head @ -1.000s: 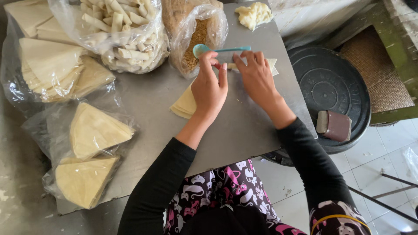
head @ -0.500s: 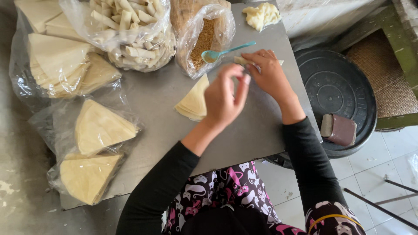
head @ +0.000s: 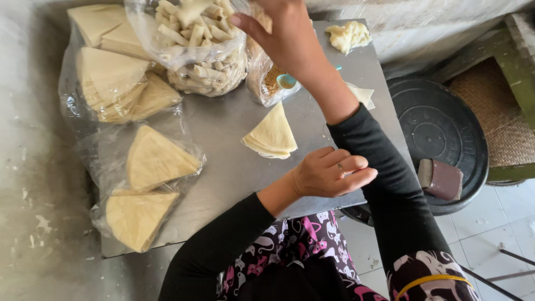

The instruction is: The person folds triangular pastry sheets, adds a granular filling with a spoon, and seals the edges to form samosas. The person handles the pastry sheets and filling repeatedly, placing finished units aside.

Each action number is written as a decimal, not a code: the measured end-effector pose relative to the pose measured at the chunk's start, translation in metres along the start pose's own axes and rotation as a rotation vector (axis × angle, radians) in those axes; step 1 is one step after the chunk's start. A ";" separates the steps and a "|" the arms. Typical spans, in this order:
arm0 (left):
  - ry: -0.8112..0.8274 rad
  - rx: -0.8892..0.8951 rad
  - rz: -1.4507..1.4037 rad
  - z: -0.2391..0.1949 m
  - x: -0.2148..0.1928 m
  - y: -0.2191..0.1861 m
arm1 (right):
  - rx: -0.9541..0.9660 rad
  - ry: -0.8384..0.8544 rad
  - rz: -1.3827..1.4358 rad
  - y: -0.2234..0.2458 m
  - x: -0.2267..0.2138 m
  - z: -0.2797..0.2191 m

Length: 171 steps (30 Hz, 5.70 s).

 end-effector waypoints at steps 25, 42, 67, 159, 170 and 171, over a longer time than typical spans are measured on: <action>0.084 -0.025 -0.160 -0.006 0.021 -0.019 | 0.691 0.657 0.573 -0.027 0.002 -0.173; 0.093 -0.779 0.064 -0.006 0.002 0.058 | 1.113 -0.129 1.018 -0.102 -0.089 -0.173; 1.019 -0.592 -0.143 -0.025 0.006 0.037 | 0.942 -0.091 0.408 -0.146 -0.070 -0.203; 0.423 -0.638 0.219 -0.021 -0.014 0.095 | 0.928 -0.026 0.412 -0.154 -0.063 -0.206; 0.332 -0.642 0.563 -0.037 -0.028 0.160 | 0.882 -0.069 0.216 -0.137 -0.064 -0.195; 0.337 -0.646 0.576 -0.038 -0.028 0.159 | 0.810 -0.113 0.263 -0.133 -0.067 -0.192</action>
Point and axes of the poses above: each hand's wrist, its own z-axis towards the middle knuckle, its own x-axis out of the palm, y = z × x, the point moved 2 cm from there along z, towards the middle knuckle, and after that the axes turned 11 degrees about x, right-handed, at the moved point
